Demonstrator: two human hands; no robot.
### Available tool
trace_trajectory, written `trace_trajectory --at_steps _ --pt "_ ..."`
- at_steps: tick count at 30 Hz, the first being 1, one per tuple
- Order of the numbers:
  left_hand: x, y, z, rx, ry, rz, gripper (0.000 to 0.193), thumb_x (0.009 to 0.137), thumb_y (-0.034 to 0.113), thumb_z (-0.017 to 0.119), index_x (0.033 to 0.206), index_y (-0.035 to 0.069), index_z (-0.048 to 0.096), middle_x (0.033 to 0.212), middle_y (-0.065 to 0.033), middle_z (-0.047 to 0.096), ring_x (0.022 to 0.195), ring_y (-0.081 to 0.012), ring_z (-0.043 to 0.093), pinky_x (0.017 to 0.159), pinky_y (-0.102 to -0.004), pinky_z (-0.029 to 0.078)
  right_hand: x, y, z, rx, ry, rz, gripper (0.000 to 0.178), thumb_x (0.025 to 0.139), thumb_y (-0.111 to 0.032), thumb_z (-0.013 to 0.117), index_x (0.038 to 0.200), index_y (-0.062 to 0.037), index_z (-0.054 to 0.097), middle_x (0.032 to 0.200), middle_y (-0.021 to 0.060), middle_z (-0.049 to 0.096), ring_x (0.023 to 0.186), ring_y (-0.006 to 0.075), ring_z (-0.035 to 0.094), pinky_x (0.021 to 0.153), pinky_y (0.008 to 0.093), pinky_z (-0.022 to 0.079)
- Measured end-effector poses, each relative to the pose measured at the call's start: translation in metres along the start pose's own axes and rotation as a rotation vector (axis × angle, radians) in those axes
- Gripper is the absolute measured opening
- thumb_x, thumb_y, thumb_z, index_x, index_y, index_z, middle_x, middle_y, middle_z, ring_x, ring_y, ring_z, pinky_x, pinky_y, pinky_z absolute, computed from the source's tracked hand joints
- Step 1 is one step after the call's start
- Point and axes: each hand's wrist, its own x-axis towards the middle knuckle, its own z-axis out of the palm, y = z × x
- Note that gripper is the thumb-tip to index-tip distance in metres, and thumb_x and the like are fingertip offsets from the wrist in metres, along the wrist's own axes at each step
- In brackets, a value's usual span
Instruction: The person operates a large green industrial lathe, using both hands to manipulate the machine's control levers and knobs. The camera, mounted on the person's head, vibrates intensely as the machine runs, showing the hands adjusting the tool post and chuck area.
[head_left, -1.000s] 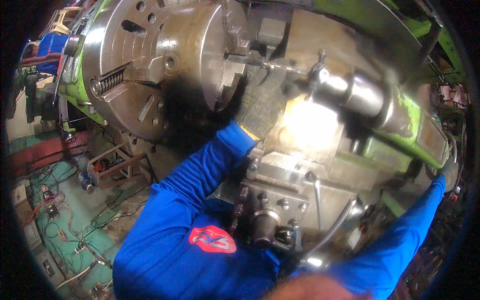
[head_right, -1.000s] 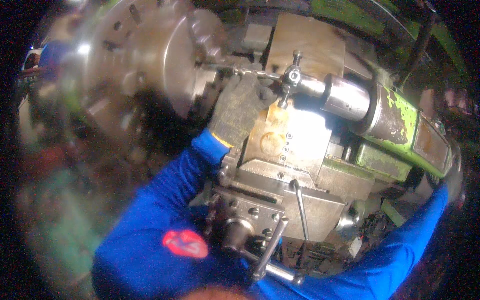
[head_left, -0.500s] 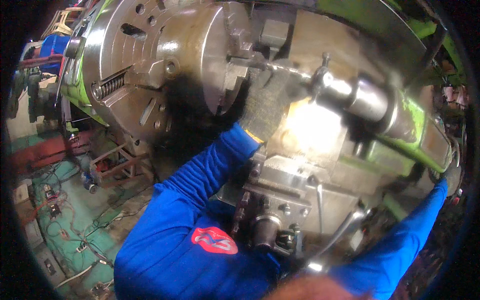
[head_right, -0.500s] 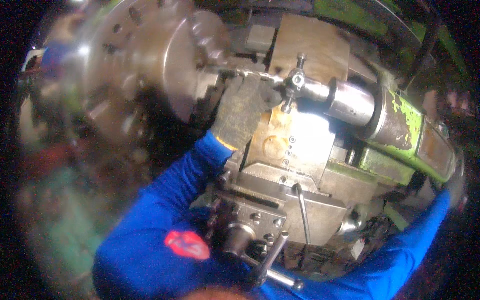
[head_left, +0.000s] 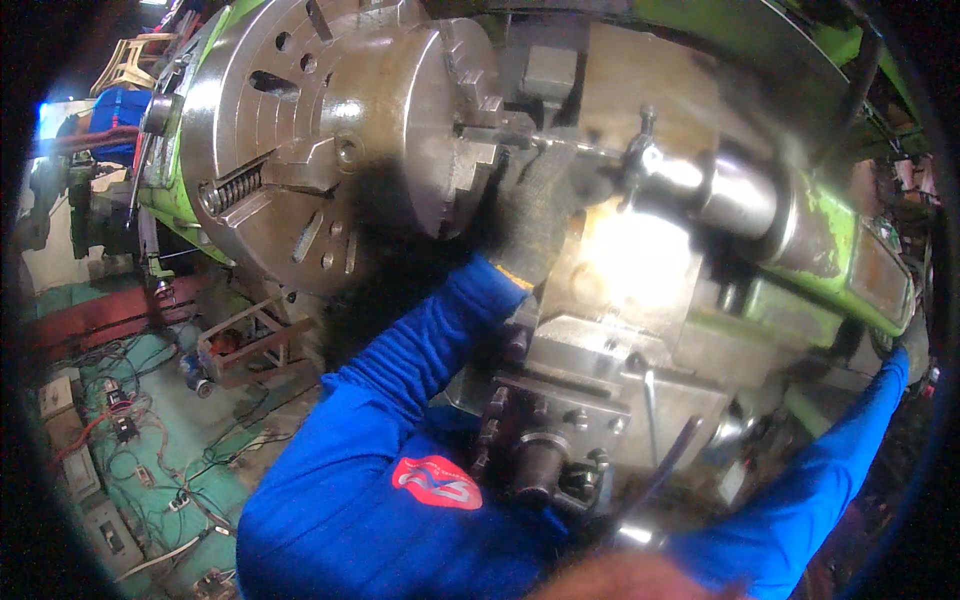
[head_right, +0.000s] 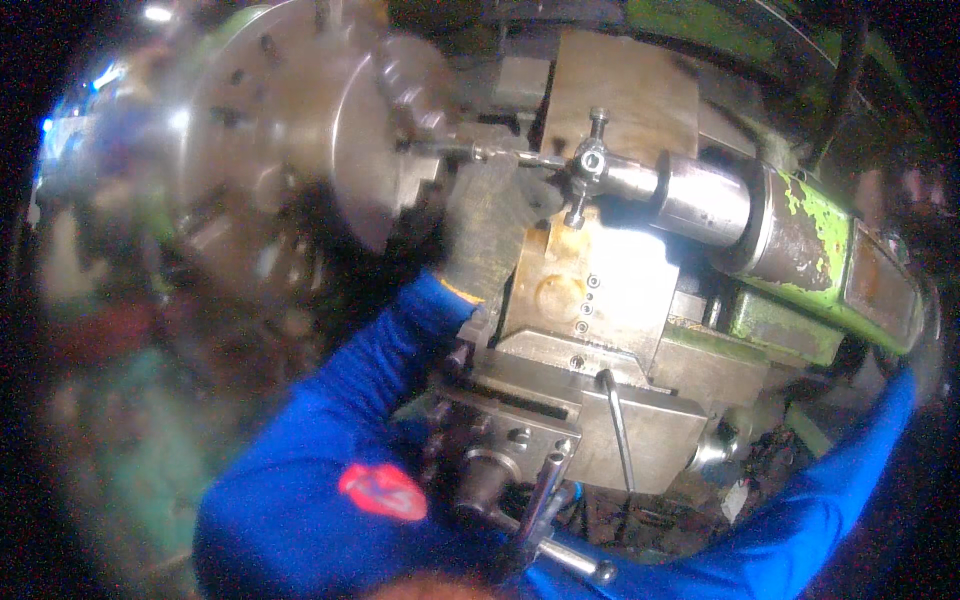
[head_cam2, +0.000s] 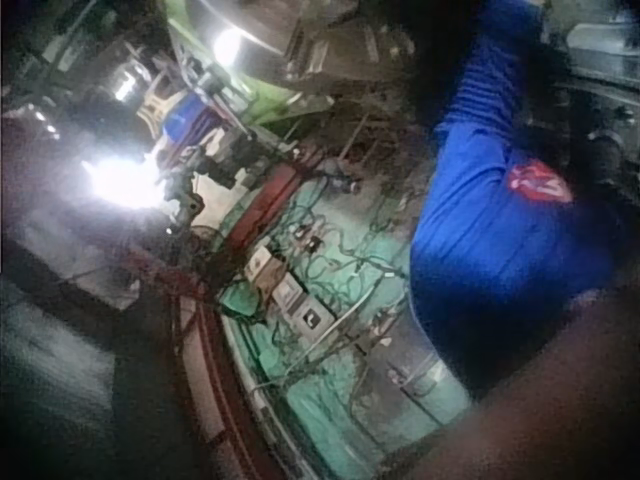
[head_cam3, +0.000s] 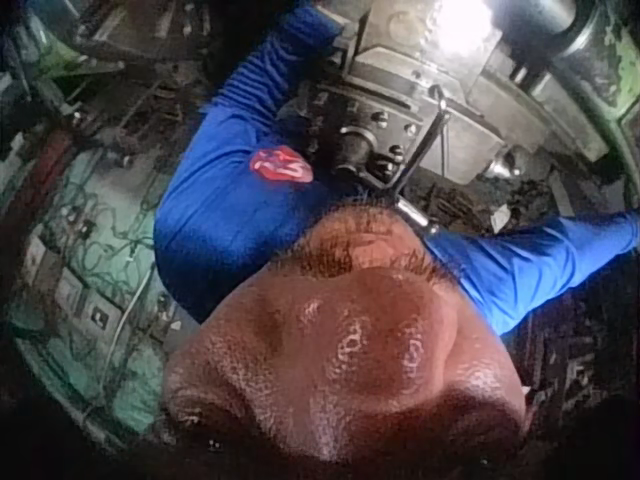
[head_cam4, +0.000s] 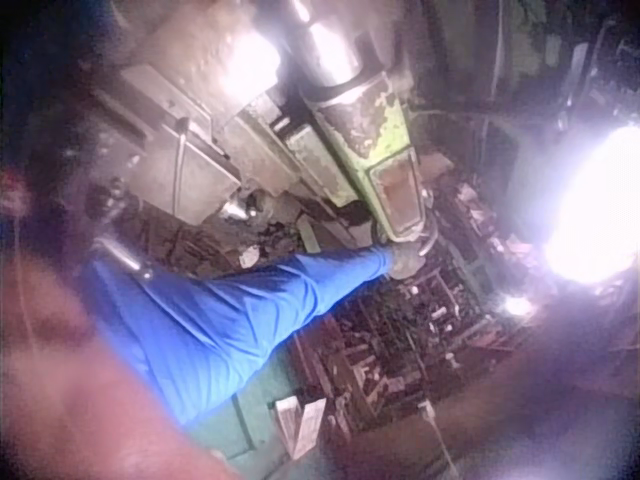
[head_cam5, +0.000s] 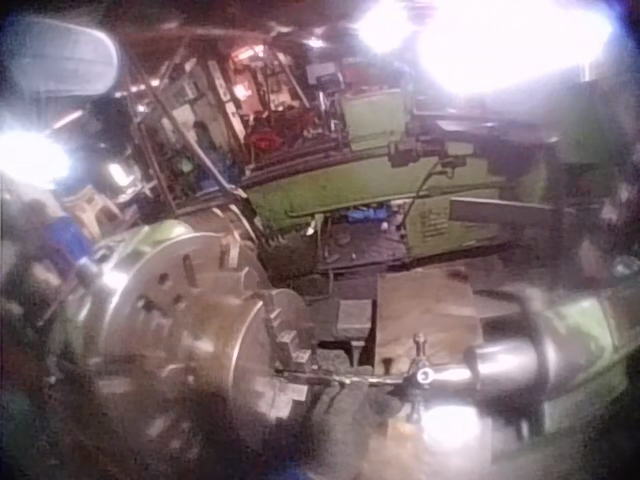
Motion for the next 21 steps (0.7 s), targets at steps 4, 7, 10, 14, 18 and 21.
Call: trace_trajectory --at_steps 4,7,10,14,18,21 --pt "-0.003 0.011 -0.002 0.001 -0.042 0.083 0.018 0.098 0.016 0.057 0.096 0.0 0.065 0.088 -0.0137 0.072 0.082 -0.0258 0.068 0.08 -0.0379 0.056 0.001 -0.002 0.001 0.03 -0.003 0.011 0.103 0.084 -0.085 0.046 0.14 0.0009 0.056 0.14 0.0203 0.059 0.129 0.0317 0.057 0.109 0.0428 0.042" --pt "-0.005 0.031 -0.006 -0.062 -0.105 0.036 0.014 0.095 0.014 0.061 0.097 0.001 0.067 0.085 -0.0125 0.072 0.082 -0.0265 0.069 0.078 -0.037 0.055 0.002 -0.002 0.003 0.064 -0.009 0.035 0.104 0.083 -0.086 0.046 0.14 0.0018 0.057 0.14 0.0206 0.06 0.129 0.0317 0.057 0.109 0.0429 0.042" --pt "0.002 0.024 -0.013 0.427 -0.175 0.367 0.014 0.095 0.013 0.062 0.1 0.002 0.068 0.09 -0.0131 0.072 0.086 -0.0267 0.069 0.078 -0.0363 0.054 0.001 0.002 -0.004 0.118 -0.015 0.094 0.106 0.083 -0.087 0.046 0.139 0.0027 0.057 0.139 0.0209 0.06 0.129 0.0318 0.057 0.109 0.043 0.042" --pt "-0.001 0.064 -0.011 0.22 -0.247 0.255 0.015 0.096 0.015 0.063 0.104 0.003 0.068 0.099 -0.0112 0.071 0.095 -0.0254 0.068 0.081 -0.0369 0.053 0.001 -0.004 -0.01 0.233 -0.056 0.189 0.108 0.082 -0.088 0.046 0.138 0.0038 0.058 0.139 0.0212 0.061 0.129 0.0318 0.057 0.109 0.0432 0.042" --pt "-0.001 0.051 -0.009 -0.453 -0.269 -0.145 0.016 0.096 0.016 0.064 0.106 0.005 0.068 0.107 -0.0062 0.069 0.104 -0.023 0.065 0.091 -0.0381 0.05 -0.008 -0.006 -0.02 0.358 -0.084 0.287 0.111 0.081 -0.089 0.046 0.137 0.005 0.059 0.138 0.0216 0.062 0.129 0.0318 0.057 0.11 0.0434 0.042" --pt "0.001 0.023 -0.009 -0.053 -0.264 0.137 0.015 0.096 0.014 0.064 0.107 0.006 0.067 0.107 -0.0063 0.068 0.102 -0.0209 0.065 0.09 -0.036 0.05 -0.025 -0.031 -0.018 0.291 -0.036 0.28 0.111 0.081 -0.09 0.046 0.137 0.005 0.059 0.137 0.0217 0.062 0.128 0.0319 0.057 0.109 0.0432 0.042"
